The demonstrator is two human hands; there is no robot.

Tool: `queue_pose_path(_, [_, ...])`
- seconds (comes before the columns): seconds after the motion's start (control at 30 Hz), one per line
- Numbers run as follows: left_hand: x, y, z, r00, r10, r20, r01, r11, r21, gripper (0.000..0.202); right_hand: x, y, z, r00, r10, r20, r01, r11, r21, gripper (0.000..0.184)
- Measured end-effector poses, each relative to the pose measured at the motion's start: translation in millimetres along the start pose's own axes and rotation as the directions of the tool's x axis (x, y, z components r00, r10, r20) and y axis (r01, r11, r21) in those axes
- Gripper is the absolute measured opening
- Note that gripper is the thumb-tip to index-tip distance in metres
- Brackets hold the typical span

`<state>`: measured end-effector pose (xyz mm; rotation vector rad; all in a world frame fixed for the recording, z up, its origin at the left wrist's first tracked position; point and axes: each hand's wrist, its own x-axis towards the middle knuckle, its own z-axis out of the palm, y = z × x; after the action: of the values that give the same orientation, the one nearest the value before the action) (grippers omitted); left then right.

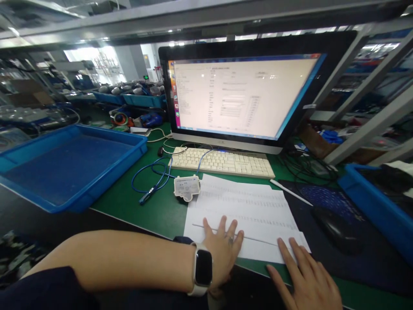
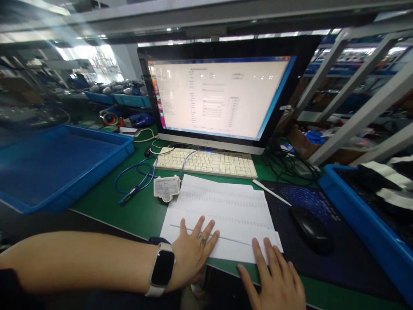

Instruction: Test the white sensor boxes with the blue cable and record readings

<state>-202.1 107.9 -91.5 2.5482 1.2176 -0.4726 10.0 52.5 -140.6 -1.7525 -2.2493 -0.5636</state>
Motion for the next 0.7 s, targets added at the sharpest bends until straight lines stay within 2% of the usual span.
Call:
queue_pose_path(0.13, [0.0,1.8,-5.7,0.999,-0.038,0.014,0.038,0.999,-0.026,0.054,-0.9,-0.5,1.5,1.000,0.015,-0.014,-0.015,1.000,0.005,0.064])
queue_pose_path(0.2, [0.0,2.1,-8.1,0.998,-0.054,0.033,0.056,0.997,-0.050,0.049,-1.0,-1.0,1.6,1.000,0.021,-0.007,-0.021,1.000,0.003,0.063])
queue_pose_path(0.33, [0.5,2.9,-8.1,0.998,-0.044,0.047,0.048,0.995,-0.086,0.049,0.0,-1.5,0.2,1.000,0.028,-0.007,-0.028,1.000,-0.002,0.063])
queue_pose_path(0.5, [2.3,4.1,-0.3,0.997,-0.069,-0.022,0.067,0.994,-0.090,0.047,0.8,-0.8,-1.3,1.000,0.018,-0.003,-0.018,1.000,0.008,0.064])
queue_pose_path(0.7, [1.4,3.4,-0.1,0.998,-0.054,-0.036,0.051,0.995,-0.081,0.048,-3.1,3.0,1.5,0.997,0.023,0.070,-0.027,0.999,0.045,0.063])
